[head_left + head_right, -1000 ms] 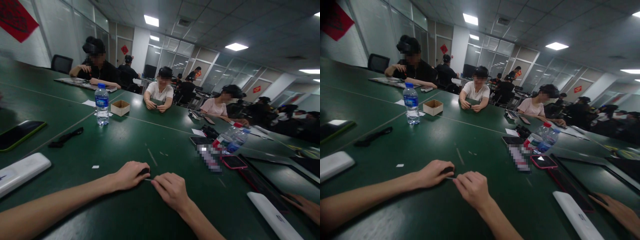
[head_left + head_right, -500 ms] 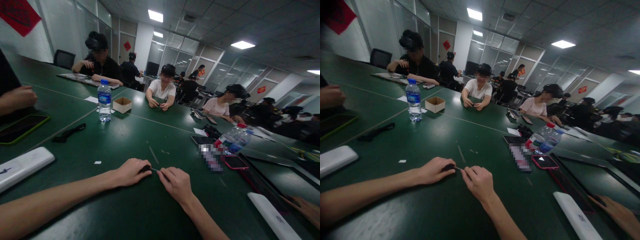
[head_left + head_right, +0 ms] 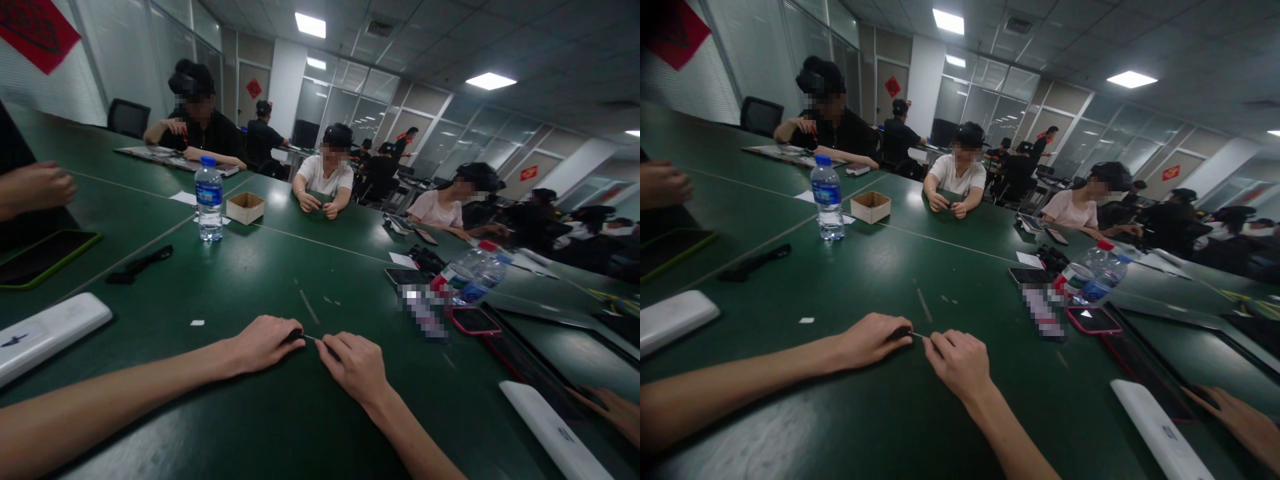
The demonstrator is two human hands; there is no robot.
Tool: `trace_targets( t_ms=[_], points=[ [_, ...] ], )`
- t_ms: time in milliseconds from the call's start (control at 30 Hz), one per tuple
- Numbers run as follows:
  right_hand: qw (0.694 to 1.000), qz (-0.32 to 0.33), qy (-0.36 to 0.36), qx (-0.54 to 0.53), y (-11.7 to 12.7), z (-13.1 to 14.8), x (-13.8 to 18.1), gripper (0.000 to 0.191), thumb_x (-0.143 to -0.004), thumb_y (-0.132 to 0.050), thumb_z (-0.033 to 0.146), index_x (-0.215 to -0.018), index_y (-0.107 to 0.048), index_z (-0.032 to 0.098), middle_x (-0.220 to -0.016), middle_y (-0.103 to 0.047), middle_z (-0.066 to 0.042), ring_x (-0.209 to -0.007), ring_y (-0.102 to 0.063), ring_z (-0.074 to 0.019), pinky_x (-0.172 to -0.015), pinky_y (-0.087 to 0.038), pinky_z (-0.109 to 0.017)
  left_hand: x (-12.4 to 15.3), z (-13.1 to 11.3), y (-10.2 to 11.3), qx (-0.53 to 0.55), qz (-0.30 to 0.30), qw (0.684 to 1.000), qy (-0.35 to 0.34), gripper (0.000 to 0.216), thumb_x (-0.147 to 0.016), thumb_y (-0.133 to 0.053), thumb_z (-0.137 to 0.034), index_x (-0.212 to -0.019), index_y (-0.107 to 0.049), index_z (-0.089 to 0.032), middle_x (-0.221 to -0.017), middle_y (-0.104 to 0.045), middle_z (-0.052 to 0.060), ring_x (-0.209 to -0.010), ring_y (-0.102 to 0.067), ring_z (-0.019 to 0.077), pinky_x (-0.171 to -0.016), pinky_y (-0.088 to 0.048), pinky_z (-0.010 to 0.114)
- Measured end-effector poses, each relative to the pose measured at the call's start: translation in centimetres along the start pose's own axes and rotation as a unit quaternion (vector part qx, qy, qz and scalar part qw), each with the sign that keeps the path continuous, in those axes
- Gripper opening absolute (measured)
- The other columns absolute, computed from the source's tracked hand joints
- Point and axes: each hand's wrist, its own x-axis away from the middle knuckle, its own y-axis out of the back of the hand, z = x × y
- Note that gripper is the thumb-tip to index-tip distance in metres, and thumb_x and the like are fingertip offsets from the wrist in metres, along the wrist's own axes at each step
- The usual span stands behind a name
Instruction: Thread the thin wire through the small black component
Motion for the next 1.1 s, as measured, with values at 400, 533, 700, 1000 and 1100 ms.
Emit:
trace_targets(
  t_ms=[400, 533, 700, 1000, 1100],
  points=[
    [0.999, -0.018, -0.017, -0.032, -0.3, 0.6, 0.4, 0.025, -0.09, -0.051, 0.033, -0.08, -0.069, 0.019, -0.066, -0.064, 0.0, -0.055, -0.055, -0.0072, -0.054, -0.034, -0.02, 0.2, 0.0, 0.4, 0.004, 0.017, 0.999, -0.042, 0.03, -0.096, -0.042, -0.04, -0.107, -0.057, -0.017, -0.091, -0.066, 0.006, -0.079, -0.063, 0.0191, -0.067, -0.045, 0.027],
    [0.998, -0.03, -0.015, -0.051, -0.3, 0.7, 0.5, 0.025, -0.089, -0.052, 0.033, -0.077, -0.069, 0.019, -0.063, -0.063, 0.0, -0.054, -0.055, -0.0072, -0.053, -0.035, -0.019, 0.3, -0.2, 0.6, 0.022, 0.024, 0.998, -0.063, 0.03, -0.096, -0.041, -0.04, -0.104, -0.059, -0.018, -0.088, -0.066, 0.006, -0.078, -0.063, 0.0185, -0.068, -0.044, 0.026],
    [0.995, -0.041, -0.005, -0.086, -0.3, 0.8, 0.5, 0.025, -0.088, -0.052, 0.031, -0.074, -0.068, 0.018, -0.06, -0.061, 0.0, -0.052, -0.053, -0.0071, -0.053, -0.035, -0.019, 0.5, -0.4, 1.3, 0.064, 0.039, 0.993, -0.089, 0.031, -0.096, -0.042, -0.04, -0.11, -0.058, -0.018, -0.091, -0.066, 0.006, -0.081, -0.062, 0.0174, -0.071, -0.044, 0.026],
    [0.997, -0.012, -0.016, -0.07, 0.1, 0.8, 0.1, 0.028, -0.092, -0.048, 0.033, -0.08, -0.069, 0.018, -0.066, -0.063, -0.001, -0.057, -0.054, -0.0081, -0.055, -0.036, -0.019, 0.2, -0.2, 0.9, 0.068, 0.021, 0.996, -0.047, 0.029, -0.096, -0.043, -0.037, -0.109, -0.057, -0.017, -0.096, -0.066, 0.006, -0.086, -0.063, 0.0178, -0.076, -0.047, 0.027],
    [0.999, -0.004, -0.016, -0.037, 0.2, 0.9, 0.1, 0.029, -0.093, -0.047, 0.033, -0.083, -0.07, 0.019, -0.068, -0.064, -0.002, -0.058, -0.054, -0.0083, -0.055, -0.036, -0.019, 0.2, -0.1, 0.5, 0.034, 0.007, 0.999, -0.029, 0.028, -0.096, -0.042, -0.036, -0.11, -0.056, -0.016, -0.099, -0.065, 0.007, -0.087, -0.063, 0.0188, -0.077, -0.048, 0.029]
  ],
)
